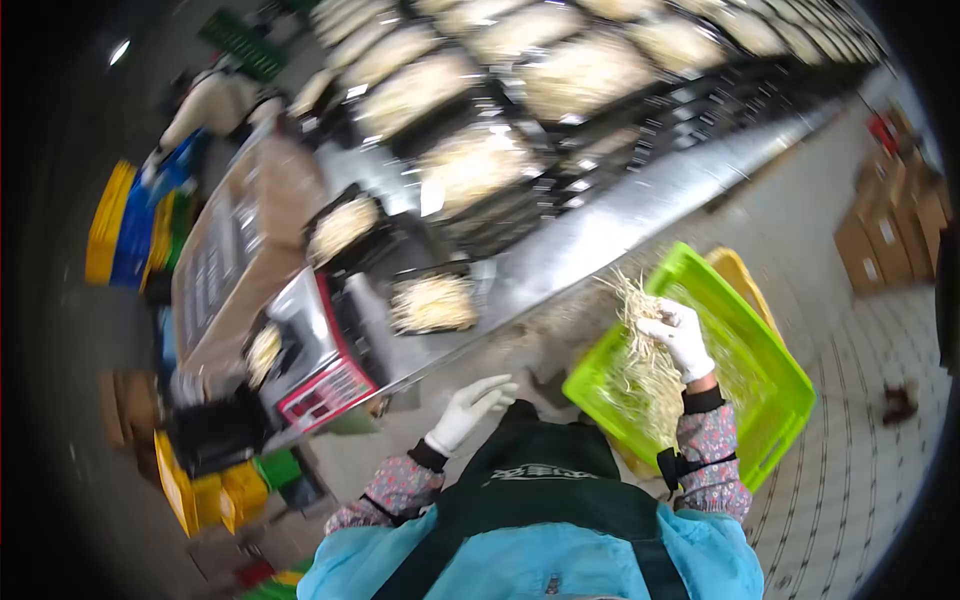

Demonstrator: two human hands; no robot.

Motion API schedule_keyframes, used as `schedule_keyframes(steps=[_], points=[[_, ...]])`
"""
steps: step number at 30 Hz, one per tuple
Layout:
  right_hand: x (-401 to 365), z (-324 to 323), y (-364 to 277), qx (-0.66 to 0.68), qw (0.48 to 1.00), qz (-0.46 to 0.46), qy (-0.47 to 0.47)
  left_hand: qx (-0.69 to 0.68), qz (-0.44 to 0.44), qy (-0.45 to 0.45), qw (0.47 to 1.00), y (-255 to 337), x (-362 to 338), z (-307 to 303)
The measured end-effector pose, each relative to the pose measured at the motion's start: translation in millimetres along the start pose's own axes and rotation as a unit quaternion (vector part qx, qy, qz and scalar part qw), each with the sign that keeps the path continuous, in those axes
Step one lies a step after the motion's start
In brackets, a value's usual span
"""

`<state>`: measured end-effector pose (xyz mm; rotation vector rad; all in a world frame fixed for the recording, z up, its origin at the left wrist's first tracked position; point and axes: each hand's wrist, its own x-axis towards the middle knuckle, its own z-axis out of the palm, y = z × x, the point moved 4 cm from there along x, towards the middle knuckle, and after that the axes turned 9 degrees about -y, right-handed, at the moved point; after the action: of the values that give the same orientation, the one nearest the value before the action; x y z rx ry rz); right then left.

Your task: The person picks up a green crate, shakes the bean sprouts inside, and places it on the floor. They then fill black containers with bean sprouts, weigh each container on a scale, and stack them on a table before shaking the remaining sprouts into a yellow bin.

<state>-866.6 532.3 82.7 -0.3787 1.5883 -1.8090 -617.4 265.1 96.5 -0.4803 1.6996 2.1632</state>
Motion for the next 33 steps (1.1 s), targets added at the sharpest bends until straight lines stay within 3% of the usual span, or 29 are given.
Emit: schedule_keyframes(steps=[5,6,7,9,10,13,16,17,19,23,24,25,27,29,31,33], points=[[72.8,177.7,-72.4,-0.107,0.975,-0.063,-0.184,-0.008,0.123,0.141,0.982,19.2,-54.2,-85.1],[87.3,207.8,-71.9,-0.167,0.959,-0.126,-0.191,-0.012,0.136,0.178,0.975,24.7,-64.5,-100.6],[101.1,235.0,-68.4,-0.225,0.936,-0.187,-0.196,-0.015,0.143,0.18,0.973,24.9,-70.3,-113.9],[115.9,284.8,-78.8,-0.35,0.874,-0.265,-0.207,-0.006,0.173,0.274,0.946,22.0,-83.3,-143.6],[135.6,296.8,-53.4,-0.411,0.829,-0.318,-0.207,-0.027,0.162,0.291,0.943,31.1,-87.5,-148.9],[167.8,315.1,15.6,-0.609,0.722,-0.222,-0.243,0.032,0.205,0.316,0.926,18.3,-83.7,-177.9],[165.0,299.3,3.4,-0.529,0.784,-0.203,-0.253,0.073,0.198,0.333,0.919,9.8,-78.2,-196.3],[161.1,292.4,-6.9,-0.474,0.818,-0.219,-0.243,0.112,0.196,0.348,0.91,12.6,-76.5,-201.9],[155.1,282.6,-26.8,-0.445,0.86,-0.166,-0.186,0.124,0.202,0.341,0.91,2.7,-50.3,-218.8],[153.5,303.8,17.4,-0.576,0.775,-0.219,-0.14,0.34,0.198,0.363,0.845,31.7,12.3,-213.1],[142.5,325.7,15.6,-0.672,0.712,-0.115,-0.171,0.388,0.226,0.339,0.827,39.9,24.9,-202.0],[134.8,334.1,35.1,-0.661,0.708,-0.152,-0.199,0.434,0.252,0.313,0.806,43.7,32.8,-191.6],[132.5,333.4,53.9,-0.665,0.7,-0.134,-0.221,0.664,0.159,0.234,0.692,37.5,41.0,-175.4],[137.0,324.5,52.0,-0.639,0.722,-0.135,-0.229,0.672,0.156,0.237,0.684,25.9,43.6,-179.2],[143.4,319.8,48.1,-0.574,0.752,-0.092,-0.31,0.647,0.162,0.232,0.708,31.4,37.9,-176.4],[143.0,310.1,27.6,-0.535,0.773,-0.113,-0.32,0.615,0.178,0.224,0.735,41.2,29.3,-174.2]])
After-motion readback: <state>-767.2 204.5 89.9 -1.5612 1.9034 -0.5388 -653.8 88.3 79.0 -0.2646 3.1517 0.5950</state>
